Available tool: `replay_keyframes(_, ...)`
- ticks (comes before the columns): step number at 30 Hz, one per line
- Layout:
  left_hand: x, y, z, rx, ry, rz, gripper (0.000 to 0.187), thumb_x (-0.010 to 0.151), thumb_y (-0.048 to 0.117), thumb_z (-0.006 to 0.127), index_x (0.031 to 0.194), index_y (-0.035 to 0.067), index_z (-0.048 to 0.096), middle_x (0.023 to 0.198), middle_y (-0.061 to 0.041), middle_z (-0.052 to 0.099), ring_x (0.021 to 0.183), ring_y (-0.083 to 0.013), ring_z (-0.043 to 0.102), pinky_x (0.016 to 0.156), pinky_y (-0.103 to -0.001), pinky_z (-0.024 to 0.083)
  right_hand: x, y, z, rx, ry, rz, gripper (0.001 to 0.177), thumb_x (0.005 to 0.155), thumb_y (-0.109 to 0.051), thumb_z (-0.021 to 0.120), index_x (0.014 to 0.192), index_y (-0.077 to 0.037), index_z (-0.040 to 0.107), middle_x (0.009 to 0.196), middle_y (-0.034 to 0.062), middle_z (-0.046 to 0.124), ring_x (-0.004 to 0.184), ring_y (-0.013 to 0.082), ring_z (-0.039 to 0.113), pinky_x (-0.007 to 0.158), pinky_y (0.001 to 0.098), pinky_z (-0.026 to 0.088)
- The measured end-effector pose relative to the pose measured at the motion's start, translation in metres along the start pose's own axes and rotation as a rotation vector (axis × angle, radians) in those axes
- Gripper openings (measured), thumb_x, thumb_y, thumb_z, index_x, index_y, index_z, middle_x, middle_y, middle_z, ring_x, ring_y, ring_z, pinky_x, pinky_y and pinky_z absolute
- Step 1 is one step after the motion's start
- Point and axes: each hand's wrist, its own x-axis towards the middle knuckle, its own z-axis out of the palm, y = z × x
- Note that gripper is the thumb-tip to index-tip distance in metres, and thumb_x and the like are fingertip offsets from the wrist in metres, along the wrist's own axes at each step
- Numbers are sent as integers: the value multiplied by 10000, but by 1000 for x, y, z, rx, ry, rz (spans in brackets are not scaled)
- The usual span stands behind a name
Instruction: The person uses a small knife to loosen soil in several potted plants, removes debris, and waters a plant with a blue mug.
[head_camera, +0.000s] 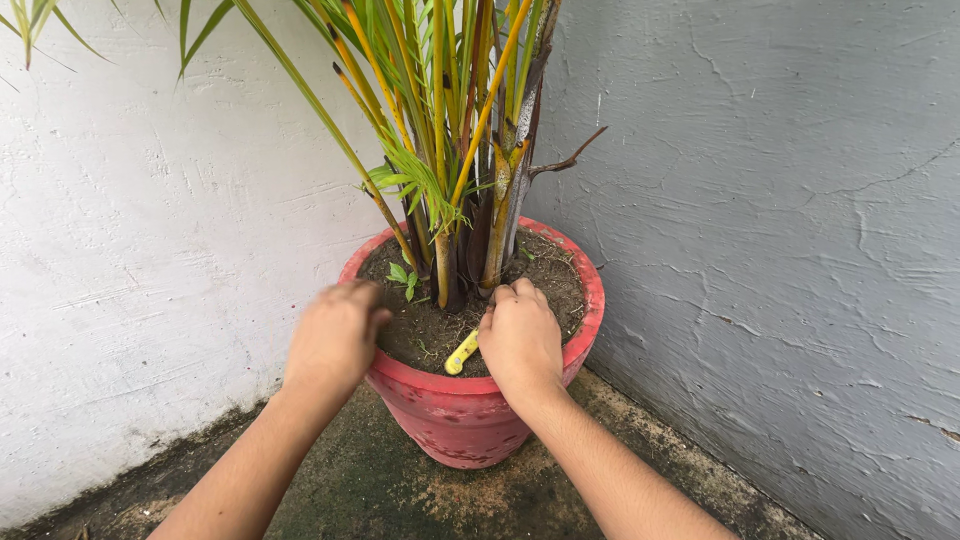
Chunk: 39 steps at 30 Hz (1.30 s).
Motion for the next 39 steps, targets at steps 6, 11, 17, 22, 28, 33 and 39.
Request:
replay_keyframes(6,5,32,-11,-203,-485,-13,157,778,199,791,909,114,776,1075,-104,727,1130,-293,648,969,-421,523,-1,-1,-2,14,-5,4,203,879,-114,641,1010,30,698,1093,182,635,1090,351,623,930,471,523)
replay_keyframes(11,13,39,-7,-83,-587,59,26,821,99,720,845,92,713,962,-121,747,1039,-313,703,926,-441,554,-1,0,-2,15,10,1,197,882,-108,637,1011,28,700,1096,181,638,1088,350,628,927,471,525)
replay_keyframes(17,9,40,6,-169,-418,-116,120,752,40,673,839,101,729,932,-122,741,967,-313,698,872,-440,551,-1,0,-1,15,-1,6,207,877,-111,641,1017,32,696,1097,181,634,1088,350,627,924,472,526)
replay_keyframes(22,9,-10,19,-552,-46,-752,163,867,61,623,980,107,732,950,-125,760,903,-275,727,826,-406,550,0,0,0,16,0,3,210,873,-114,644,1020,25,698,1102,178,631,1085,355,626,920,477,525)
replay_keyframes(28,-21,-68,16,491,246,-676,378,868,190,525,1187,130,719,1226,-201,681,1127,-353,645,953,-462,463,-1,0,0,10,6,5,202,881,-121,643,1007,27,697,1093,181,632,1068,356,632,911,483,526)
replay_keyframes(33,-25,-43,-6,34,-304,-704,223,1000,164,611,1184,111,726,1277,-159,726,1201,-313,674,1091,-488,448,1,0,0,7,3,2,186,875,-117,641,983,25,694,1074,182,635,1054,361,640,904,482,532)
replay_keyframes(39,-19,-11,10,121,-71,-111,288,884,173,647,1154,142,742,1253,-66,710,1208,-256,634,1024,-491,437,0,1,2,7,-4,3,183,880,-104,640,997,26,695,1080,180,635,1059,360,641,911,482,531)
